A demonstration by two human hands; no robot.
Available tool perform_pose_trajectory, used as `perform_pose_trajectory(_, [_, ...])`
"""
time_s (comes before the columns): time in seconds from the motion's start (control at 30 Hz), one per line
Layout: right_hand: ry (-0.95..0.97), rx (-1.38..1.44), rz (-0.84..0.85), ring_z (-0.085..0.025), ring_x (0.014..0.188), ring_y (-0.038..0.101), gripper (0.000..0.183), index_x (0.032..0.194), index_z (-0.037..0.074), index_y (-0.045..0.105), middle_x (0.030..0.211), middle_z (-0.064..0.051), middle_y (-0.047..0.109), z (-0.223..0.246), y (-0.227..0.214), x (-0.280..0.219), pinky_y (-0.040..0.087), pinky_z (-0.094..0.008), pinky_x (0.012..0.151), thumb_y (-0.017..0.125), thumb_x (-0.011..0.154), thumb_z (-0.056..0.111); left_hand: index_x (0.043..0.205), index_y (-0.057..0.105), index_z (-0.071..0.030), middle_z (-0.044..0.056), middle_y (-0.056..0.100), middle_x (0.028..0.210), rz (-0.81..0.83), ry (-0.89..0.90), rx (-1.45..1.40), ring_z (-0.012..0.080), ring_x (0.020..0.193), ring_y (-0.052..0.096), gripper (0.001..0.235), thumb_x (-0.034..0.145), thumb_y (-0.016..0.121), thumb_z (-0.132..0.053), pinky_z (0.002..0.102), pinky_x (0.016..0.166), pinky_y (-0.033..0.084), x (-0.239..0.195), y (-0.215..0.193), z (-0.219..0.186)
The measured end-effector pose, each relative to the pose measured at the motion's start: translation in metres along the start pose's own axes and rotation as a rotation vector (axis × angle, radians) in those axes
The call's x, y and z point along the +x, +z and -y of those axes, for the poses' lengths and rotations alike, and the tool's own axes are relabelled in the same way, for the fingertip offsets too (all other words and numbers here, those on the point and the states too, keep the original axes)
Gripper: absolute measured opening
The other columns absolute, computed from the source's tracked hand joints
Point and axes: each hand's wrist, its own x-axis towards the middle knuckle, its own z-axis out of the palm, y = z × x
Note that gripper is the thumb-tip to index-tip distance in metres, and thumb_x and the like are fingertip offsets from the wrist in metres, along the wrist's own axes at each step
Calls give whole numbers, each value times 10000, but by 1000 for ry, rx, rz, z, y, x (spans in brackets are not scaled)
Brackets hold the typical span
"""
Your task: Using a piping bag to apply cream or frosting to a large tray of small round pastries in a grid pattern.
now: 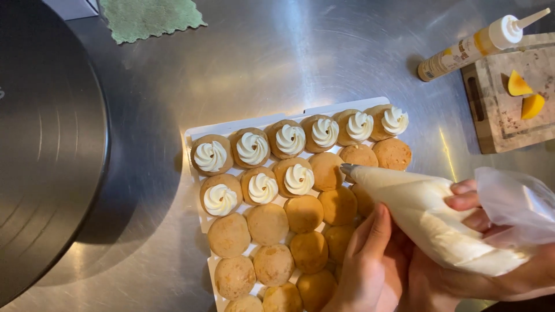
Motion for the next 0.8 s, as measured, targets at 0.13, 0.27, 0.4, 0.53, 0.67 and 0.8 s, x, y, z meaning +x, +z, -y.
perform_pose_trajectory(0.13, [428, 101, -674, -300, 896, 787, 789, 837, 117, 563, 951, -165, 746, 78, 63, 11, 649, -337, 885, 264, 1132, 786, 1586, 653, 73, 292, 753, 1484, -13, 11, 2, 363, 1339, 723, 578, 1156, 621, -312, 433, 1188, 595, 5, -7, 1])
perform_pose_trajectory(0.27, [260, 217, -824, -298, 664, 716, 614, 921, 106, 484, 830, -239, 678, 84, 72, 23, 752, -426, 770, 521, 1191, 657, 1608, 651, 69, 281, 757, 1501, -27, 12, 27, 346, 1339, 716, 597, 1167, 595, -329, 417, 1177, 586, 8, -8, -1])
perform_pose_trajectory(0.4, [50, -28, -608, -396, 868, 728, 493, 1147, -110, 425, 1028, -377, 678, 72, 64, 13, 749, -549, 915, 894, 1274, -23, 1592, 642, 75, 281, 746, 1499, 28, 37, 46, 331, 1348, 716, 572, 1178, 591, -317, 405, 1191, 584, 8, -1, -4])
perform_pose_trajectory(0.53, [-66, 51, -644, -449, 798, 667, 422, 1369, -128, 378, 955, -418, 578, 63, 69, 16, 734, -637, 910, 615, 1404, 219, 1566, 656, 60, 273, 748, 1496, 47, 54, 79, 322, 1339, 724, 562, 1172, 599, -337, 396, 1185, 588, 7, 4, -7])
perform_pose_trajectory(0.67, [48, 24, -644, -389, 854, 721, 468, 1081, -94, 437, 995, -364, 667, 73, 72, 17, 742, -542, 903, 779, 1364, 53, 1564, 668, 36, 264, 755, 1503, 26, 60, 49, 329, 1341, 725, 538, 1165, 610, -321, 411, 1182, 592, 6, 2, -8])
perform_pose_trajectory(0.8, [68, 19, -732, -387, 730, 690, 359, 1203, -19, 400, 925, -355, 600, 81, 81, 19, 701, -531, 731, 599, 1340, 247, 1615, 647, 43, 273, 739, 1545, 14, 46, 30, 339, 1388, 710, 639, 1134, 612, -377, 431, 1209, 582, 0, 5, -11])
